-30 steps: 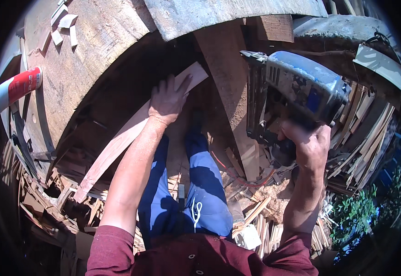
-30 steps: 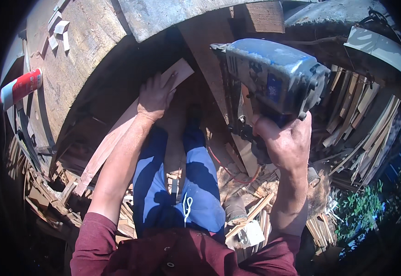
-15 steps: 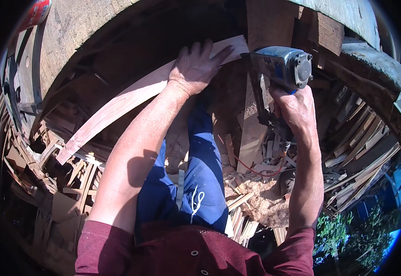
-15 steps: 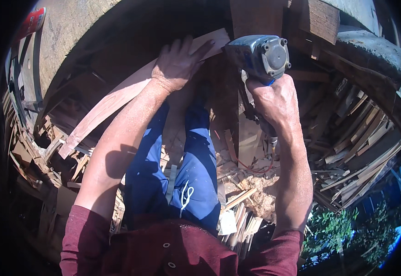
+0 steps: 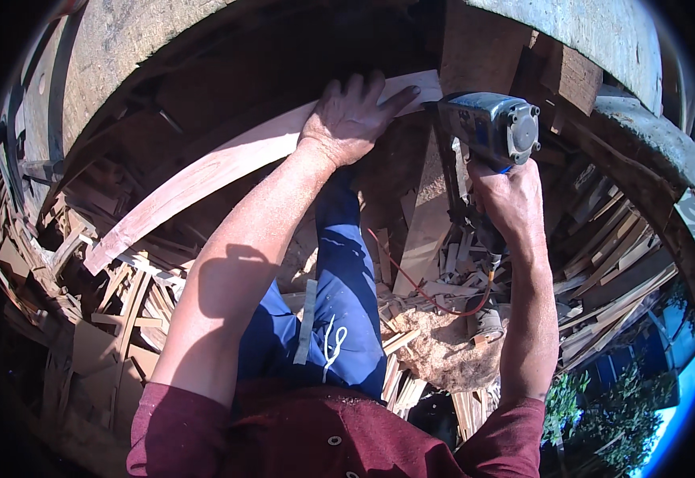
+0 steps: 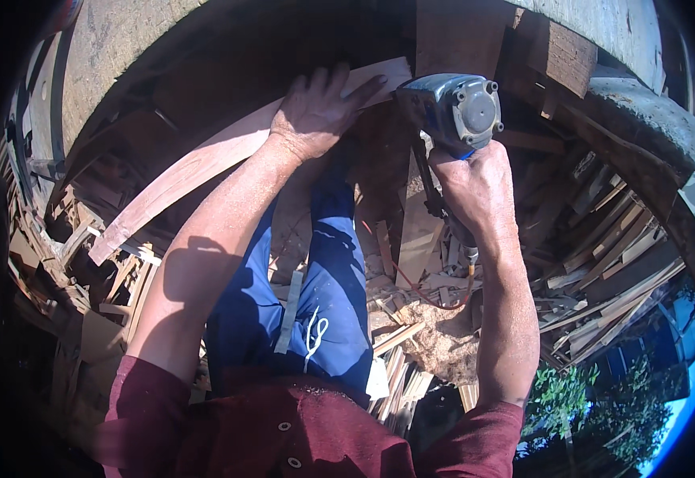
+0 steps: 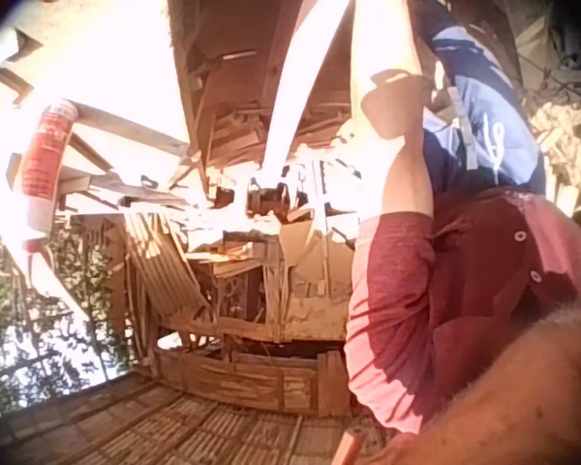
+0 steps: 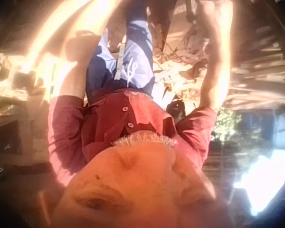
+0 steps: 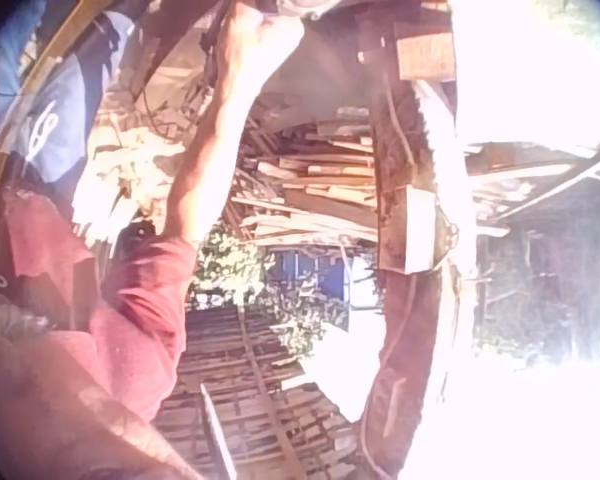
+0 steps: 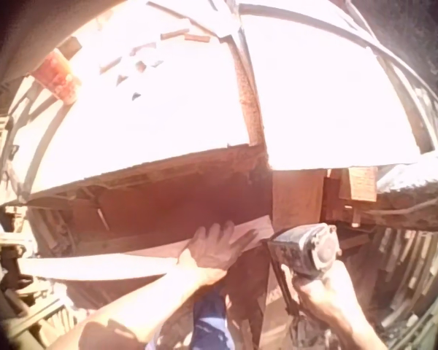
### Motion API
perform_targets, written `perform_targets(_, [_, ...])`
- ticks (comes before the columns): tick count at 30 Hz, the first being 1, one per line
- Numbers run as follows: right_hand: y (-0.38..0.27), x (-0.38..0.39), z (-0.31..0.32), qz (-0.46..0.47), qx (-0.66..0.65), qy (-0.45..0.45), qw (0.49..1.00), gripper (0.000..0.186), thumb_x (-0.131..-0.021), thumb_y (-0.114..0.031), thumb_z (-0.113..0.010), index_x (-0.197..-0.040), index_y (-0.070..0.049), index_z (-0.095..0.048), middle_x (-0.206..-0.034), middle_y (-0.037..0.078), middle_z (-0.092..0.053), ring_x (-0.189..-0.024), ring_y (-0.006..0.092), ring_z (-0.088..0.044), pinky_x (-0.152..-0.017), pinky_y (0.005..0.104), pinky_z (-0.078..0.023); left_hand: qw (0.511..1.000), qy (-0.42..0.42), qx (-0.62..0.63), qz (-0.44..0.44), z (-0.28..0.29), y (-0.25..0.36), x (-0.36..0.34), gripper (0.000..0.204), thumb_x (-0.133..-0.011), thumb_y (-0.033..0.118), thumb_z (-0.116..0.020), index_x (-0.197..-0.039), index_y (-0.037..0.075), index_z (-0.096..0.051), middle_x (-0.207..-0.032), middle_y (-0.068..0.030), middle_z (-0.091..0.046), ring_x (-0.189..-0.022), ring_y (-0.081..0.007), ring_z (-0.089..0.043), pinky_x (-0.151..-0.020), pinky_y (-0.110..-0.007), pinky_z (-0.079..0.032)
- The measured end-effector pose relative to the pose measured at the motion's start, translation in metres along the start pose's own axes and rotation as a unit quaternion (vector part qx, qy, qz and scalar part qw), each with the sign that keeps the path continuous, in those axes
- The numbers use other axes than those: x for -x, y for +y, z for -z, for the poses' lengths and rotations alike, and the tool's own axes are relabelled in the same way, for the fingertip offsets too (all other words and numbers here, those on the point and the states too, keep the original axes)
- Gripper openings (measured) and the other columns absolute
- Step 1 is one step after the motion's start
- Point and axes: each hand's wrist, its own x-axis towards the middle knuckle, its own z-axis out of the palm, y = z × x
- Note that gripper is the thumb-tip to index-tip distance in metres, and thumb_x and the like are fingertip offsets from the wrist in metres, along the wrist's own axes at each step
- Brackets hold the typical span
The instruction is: The person applies wood glue to the edge of a curved wooden board and attaches it to a wooden frame using a pneumatic nail gun.
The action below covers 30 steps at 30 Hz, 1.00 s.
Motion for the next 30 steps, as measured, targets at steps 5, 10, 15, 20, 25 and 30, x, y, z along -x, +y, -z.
perform_targets(5, [0.024, -0.018, 0.002, 0.028, 0.096, 0.014, 0.995, 0.016, -0.083, -0.015, -0.06, -0.082, 0.001, -0.065, -0.058, 0.006, -0.059, -0.051, 0.0136, -0.059, -0.051, 0.0332, -0.046, 1.0, 0.007, -0.006, -0.007, 0.0, -0.001, -0.002, 0.062, -0.093, 0.033, -0.061, -0.153, 0.036, -0.045, -0.129, -0.0157, -0.055, -0.105, -0.0301, -0.057, -0.079, -0.044, -0.048])
perform_targets(10, [0.022, -0.016, 0.003, 0.114, 0.127, -0.007, 0.985, 0.017, -0.081, -0.009, -0.061, -0.092, 0.002, -0.067, -0.072, 0.013, -0.068, -0.068, 0.0196, -0.065, -0.067, 0.0369, -0.052, 1.0, -0.016, 0.001, -0.001, 0.003, 0.001, 0.001, 0.062, -0.092, 0.035, -0.062, -0.152, 0.035, -0.046, -0.132, -0.0155, -0.054, -0.105, -0.0298, -0.057, -0.08, -0.044, -0.048])
perform_targets(15, [0.007, -0.005, -0.003, 0.124, 0.087, 0.002, 0.988, 0.019, -0.082, -0.009, -0.061, -0.094, 0.002, -0.068, -0.074, 0.013, -0.069, -0.07, 0.0181, -0.065, -0.069, 0.037, -0.052, 0.999, 0.023, -0.037, 0.007, 0.0, -0.007, 0.009, 0.065, -0.092, 0.038, -0.064, -0.154, 0.035, -0.044, -0.132, -0.0153, -0.055, -0.106, -0.0292, -0.057, -0.079, -0.044, -0.048])
perform_targets(20, [0.022, -0.006, -0.009, 0.038, 0.121, 0.035, 0.991, 0.018, -0.081, -0.015, -0.061, -0.084, 0.001, -0.068, -0.06, 0.01, -0.063, -0.056, 0.0181, -0.063, -0.057, 0.0362, -0.05, 0.998, -0.004, -0.016, 0.067, 0.005, -0.02, 0.052, 0.069, -0.095, 0.041, -0.062, -0.158, 0.037, -0.035, -0.133, -0.0156, -0.055, -0.108, -0.0306, -0.058, -0.084, -0.046, -0.049])
perform_targets(25, [0.019, -0.009, -0.014, 0.033, 0.15, 0.06, 0.986, 0.028, -0.08, -0.023, -0.065, -0.067, 0.002, -0.066, -0.053, 0.007, -0.06, -0.052, 0.0156, -0.061, -0.054, 0.0334, -0.047, 0.996, -0.002, -0.072, 0.051, 0.013, -0.026, 0.055, 0.068, -0.098, 0.039, -0.058, -0.16, 0.029, -0.031, -0.135, -0.0205, -0.056, -0.112, -0.034, -0.058, -0.089, -0.049, -0.048])
perform_targets(30, [0.018, -0.006, -0.015, 0.034, 0.188, 0.066, 0.979, 0.036, -0.08, -0.03, -0.064, -0.06, 0.0, -0.066, -0.052, 0.005, -0.059, -0.051, 0.014, -0.058, -0.057, 0.0301, -0.046, 0.991, 0.031, -0.122, 0.033, 0.014, -0.028, 0.054, 0.067, -0.096, 0.038, -0.058, -0.157, 0.019, -0.04, -0.133, -0.0237, -0.059, -0.11, -0.0351, -0.059, -0.09, -0.049, -0.046])
